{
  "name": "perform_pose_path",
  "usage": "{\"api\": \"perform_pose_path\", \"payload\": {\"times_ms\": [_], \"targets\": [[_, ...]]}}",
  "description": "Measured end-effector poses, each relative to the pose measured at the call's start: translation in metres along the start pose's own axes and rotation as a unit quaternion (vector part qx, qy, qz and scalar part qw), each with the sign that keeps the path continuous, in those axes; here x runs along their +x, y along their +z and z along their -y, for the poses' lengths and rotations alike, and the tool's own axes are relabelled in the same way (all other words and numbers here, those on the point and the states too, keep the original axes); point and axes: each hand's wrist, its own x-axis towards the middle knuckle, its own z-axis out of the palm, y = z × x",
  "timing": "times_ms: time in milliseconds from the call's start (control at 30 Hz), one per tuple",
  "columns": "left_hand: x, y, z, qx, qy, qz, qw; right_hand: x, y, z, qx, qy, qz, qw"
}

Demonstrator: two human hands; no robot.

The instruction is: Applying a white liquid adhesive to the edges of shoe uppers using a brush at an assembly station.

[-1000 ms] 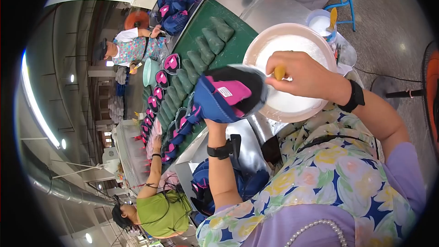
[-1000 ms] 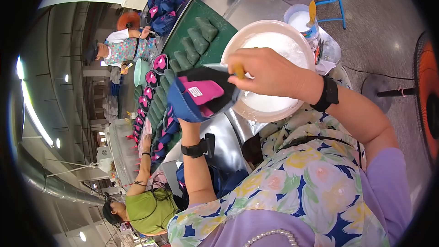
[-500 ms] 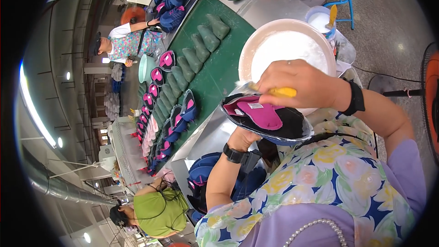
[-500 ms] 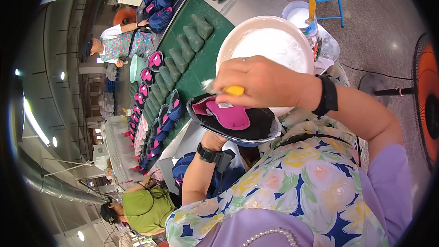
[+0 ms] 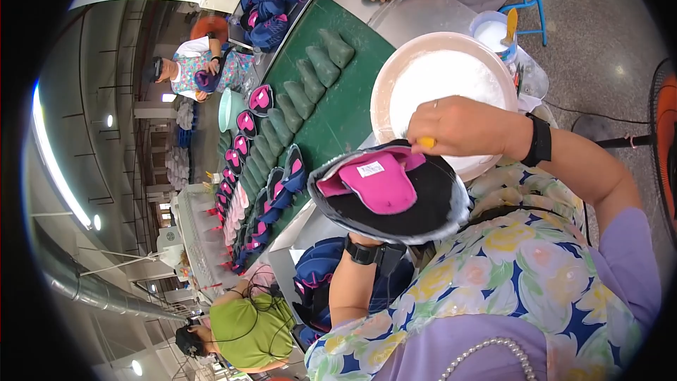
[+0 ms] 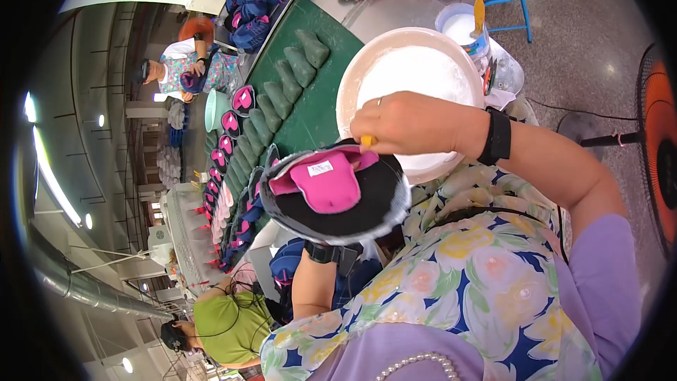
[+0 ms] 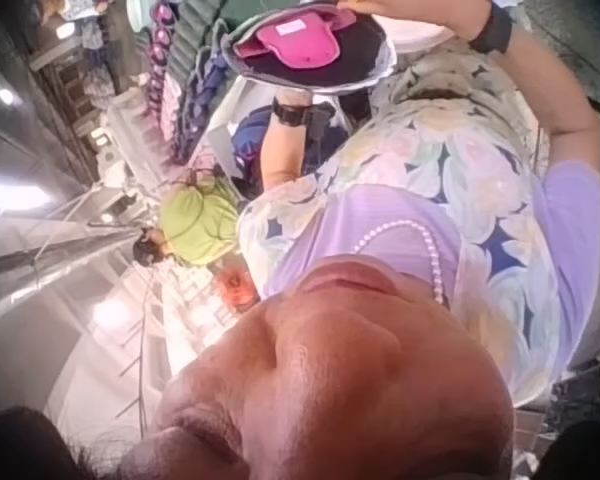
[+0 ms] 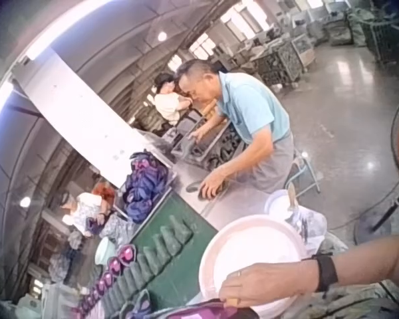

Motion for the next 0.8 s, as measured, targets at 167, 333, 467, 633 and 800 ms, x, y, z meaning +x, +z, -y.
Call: {"api": "perform_pose_path", "payload": {"times_ms": [167,333,467,633,800], "targets": [[0.029,-0.001,0.005,-0.112,-0.016,0.002,0.994,0.017,-0.008,0.016,0.023,-0.037,-0.157,0.987],[0.031,0.008,0.012,-0.181,-0.056,-0.013,0.982,0.021,0.001,0.015,0.037,-0.08,-0.099,0.991],[0.032,0.01,0.007,-0.214,-0.125,0.028,0.968,0.012,-0.004,0.005,0.014,-0.024,-0.064,0.998],[0.031,0.007,0.006,-0.105,-0.011,0.01,0.994,0.013,-0.008,0.0,0.068,0.081,-0.037,0.994],[0.026,-0.035,-0.001,-0.025,0.064,0.036,0.997,0.006,-0.019,-0.009,0.131,0.235,0.057,0.961]]}}
